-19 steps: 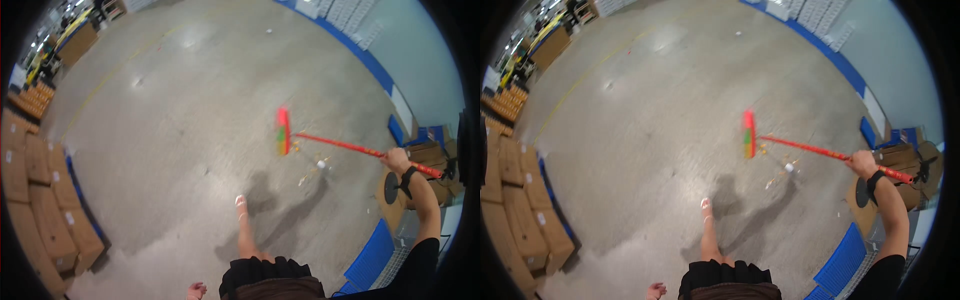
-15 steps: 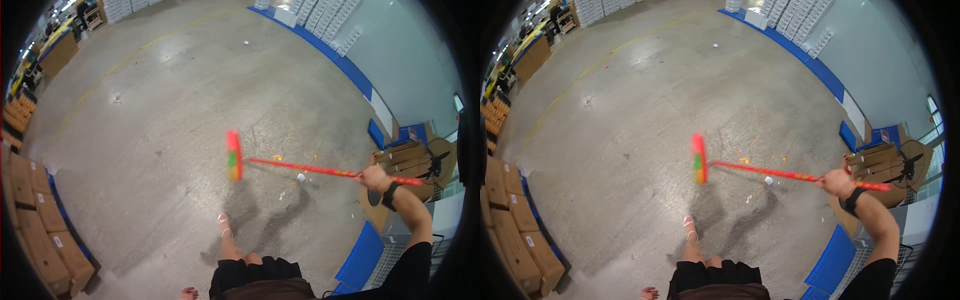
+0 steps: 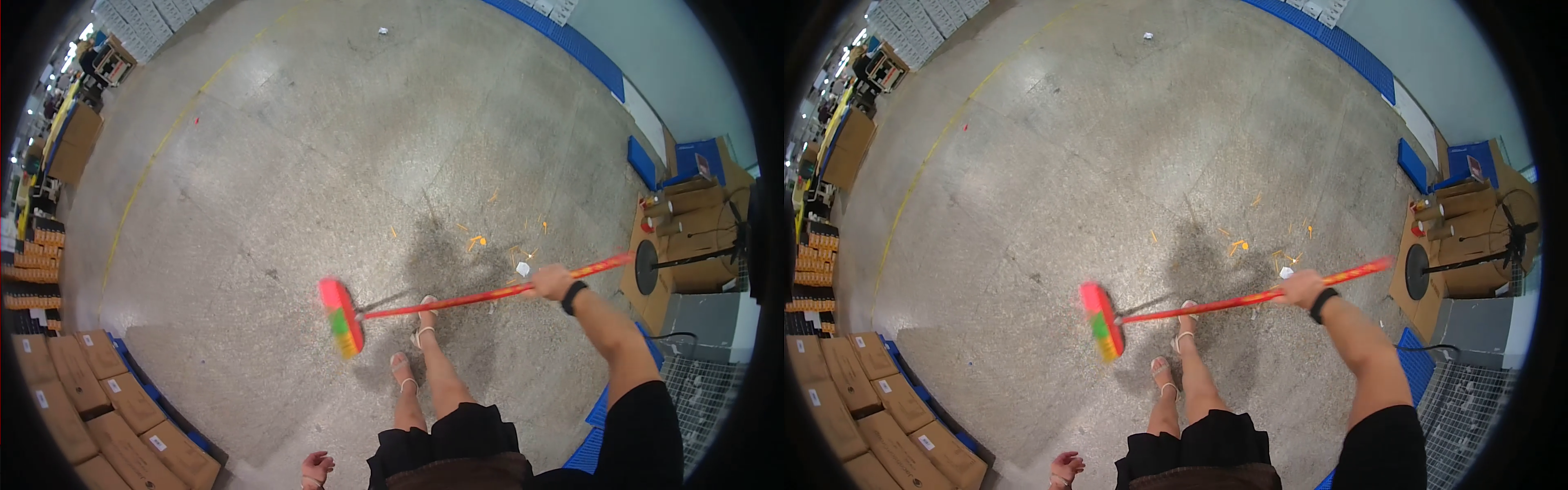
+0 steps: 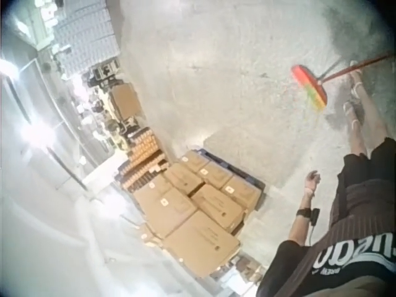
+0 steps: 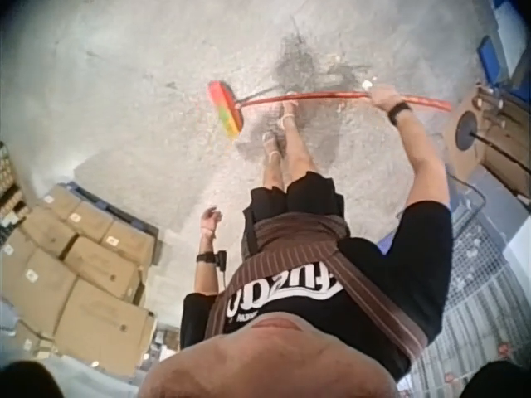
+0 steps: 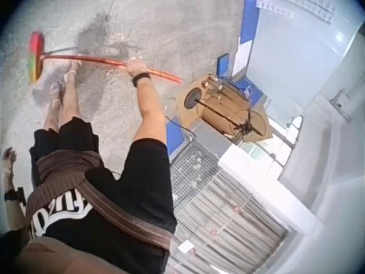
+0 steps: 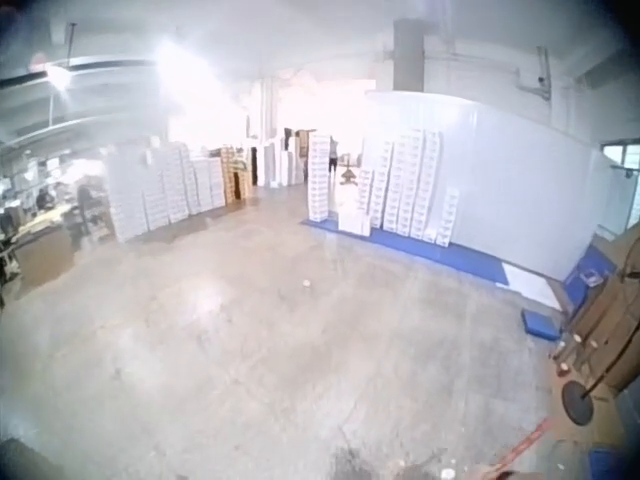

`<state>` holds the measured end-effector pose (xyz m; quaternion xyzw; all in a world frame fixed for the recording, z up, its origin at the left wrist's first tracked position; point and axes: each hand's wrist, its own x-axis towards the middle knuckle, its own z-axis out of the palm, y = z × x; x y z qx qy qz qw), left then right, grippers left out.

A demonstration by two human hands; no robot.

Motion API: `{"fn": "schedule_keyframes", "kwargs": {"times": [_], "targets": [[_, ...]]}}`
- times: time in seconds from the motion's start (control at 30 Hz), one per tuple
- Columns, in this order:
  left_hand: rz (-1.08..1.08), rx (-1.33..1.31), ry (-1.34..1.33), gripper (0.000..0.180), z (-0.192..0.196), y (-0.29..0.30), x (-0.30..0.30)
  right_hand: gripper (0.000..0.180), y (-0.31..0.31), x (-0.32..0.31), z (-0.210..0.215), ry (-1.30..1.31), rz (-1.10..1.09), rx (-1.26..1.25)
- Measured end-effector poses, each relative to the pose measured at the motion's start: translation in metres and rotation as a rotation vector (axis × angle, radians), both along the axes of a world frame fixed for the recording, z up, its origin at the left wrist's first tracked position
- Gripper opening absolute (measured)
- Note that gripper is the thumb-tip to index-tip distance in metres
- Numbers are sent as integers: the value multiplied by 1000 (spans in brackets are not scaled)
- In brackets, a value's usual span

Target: Sweeping the floor in a warehouse/factory setting.

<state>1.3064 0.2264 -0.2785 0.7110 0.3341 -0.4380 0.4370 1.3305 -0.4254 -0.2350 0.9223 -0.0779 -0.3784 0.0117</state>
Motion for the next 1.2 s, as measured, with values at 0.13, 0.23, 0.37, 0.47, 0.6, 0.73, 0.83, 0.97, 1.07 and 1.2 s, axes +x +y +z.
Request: {"fn": "schedule_keyframes", "kwargs": {"times": [0.13,0.23,0.37,0.47,0.6,0.73,0.83,0.97,1.07,1.2], "targets": [[-188,106,149,31,-21,-5,12,42,-108,-50,37,57,-178,-216],[-205,49,129,32,-29,-50,45,43,-171,-58,77,45,-294,-393],[-262,-63,-9,23,-22,-143,113,46,-209,-71,113,-45,-268,-440],[-385,-118,-47,31,-28,-187,158,46,-207,-92,134,72,-585,-360],[-642,-126,-179,31,-23,-244,213,36,-172,-170,153,-63,-990,-194],[-934,-95,-327,31,-3,-335,270,39,-114,-284,116,-277,-1100,-80],[-1196,-132,-381,28,3,-404,302,37,-30,-250,107,-252,-1761,128],[-1462,-390,-423,25,26,-495,295,30,55,-193,85,-354,-2327,631],[-1733,-669,-370,28,41,-551,249,24,91,-176,77,-561,-2482,700],[-2059,-997,-329,45,57,-571,175,25,83,-160,44,-818,-2746,730]]}}
